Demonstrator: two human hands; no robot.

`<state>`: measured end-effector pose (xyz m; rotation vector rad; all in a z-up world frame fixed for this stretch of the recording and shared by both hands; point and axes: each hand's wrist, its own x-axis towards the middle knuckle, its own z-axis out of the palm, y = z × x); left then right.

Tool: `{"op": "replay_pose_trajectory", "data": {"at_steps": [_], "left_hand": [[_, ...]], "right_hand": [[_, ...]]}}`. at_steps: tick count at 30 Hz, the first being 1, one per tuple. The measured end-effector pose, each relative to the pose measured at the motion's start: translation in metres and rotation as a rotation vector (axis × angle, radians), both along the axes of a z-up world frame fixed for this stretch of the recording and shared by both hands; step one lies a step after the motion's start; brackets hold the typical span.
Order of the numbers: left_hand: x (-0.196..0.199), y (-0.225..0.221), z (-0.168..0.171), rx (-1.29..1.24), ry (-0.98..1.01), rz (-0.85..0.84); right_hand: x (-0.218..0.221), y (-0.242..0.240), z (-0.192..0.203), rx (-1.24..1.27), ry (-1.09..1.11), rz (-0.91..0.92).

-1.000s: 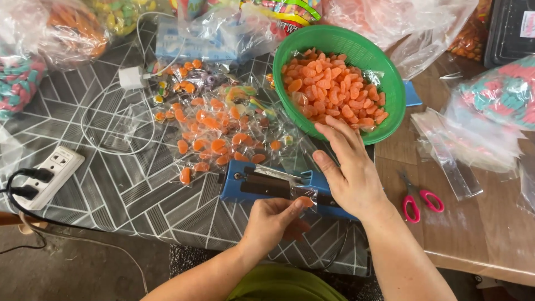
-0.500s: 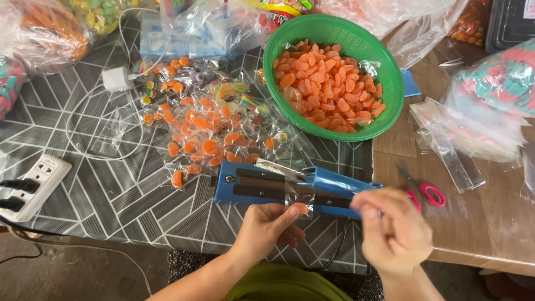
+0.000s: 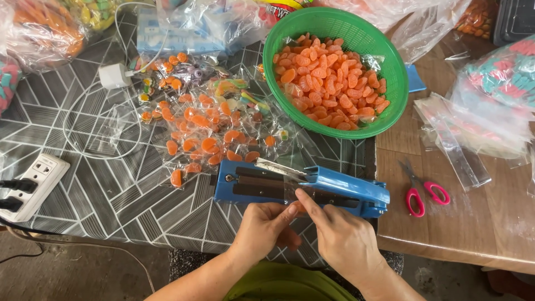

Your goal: Manually packaging individual candies into plastic bags using a heat sealer

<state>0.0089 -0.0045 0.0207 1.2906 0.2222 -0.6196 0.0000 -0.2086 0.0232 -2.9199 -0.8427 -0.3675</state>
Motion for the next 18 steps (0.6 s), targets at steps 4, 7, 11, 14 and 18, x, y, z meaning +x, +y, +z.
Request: {"op": "replay_pose_trajectory", "data": {"at_steps": [4,7,11,14,18], "left_hand": [[0.001,-0.001,0.010,-0.096,0.062,0.086],[0.004,-0.004,0.016,0.002,0.112,0.066],[0.006,-0.008,0.023,-0.014,0.162,0.102],[0.006,-0.014,0.017,-0.012,0.141,0.095],[0.005,-0.017,0.015,-0.014,0.083,0.058]], "right_hand": [[0.000,-0.001,0.014,-0.023,0.064,-0.026],[0.002,-0.012,0.047,0.303,-0.224,0.176],[0.040,-0.013,0.089,0.404,-0.372,0.069],[0.086,0.004,0.101,0.497,0.040,0.003],[0.113,0.030,0.092,0.559,0.826,-0.060]]}}
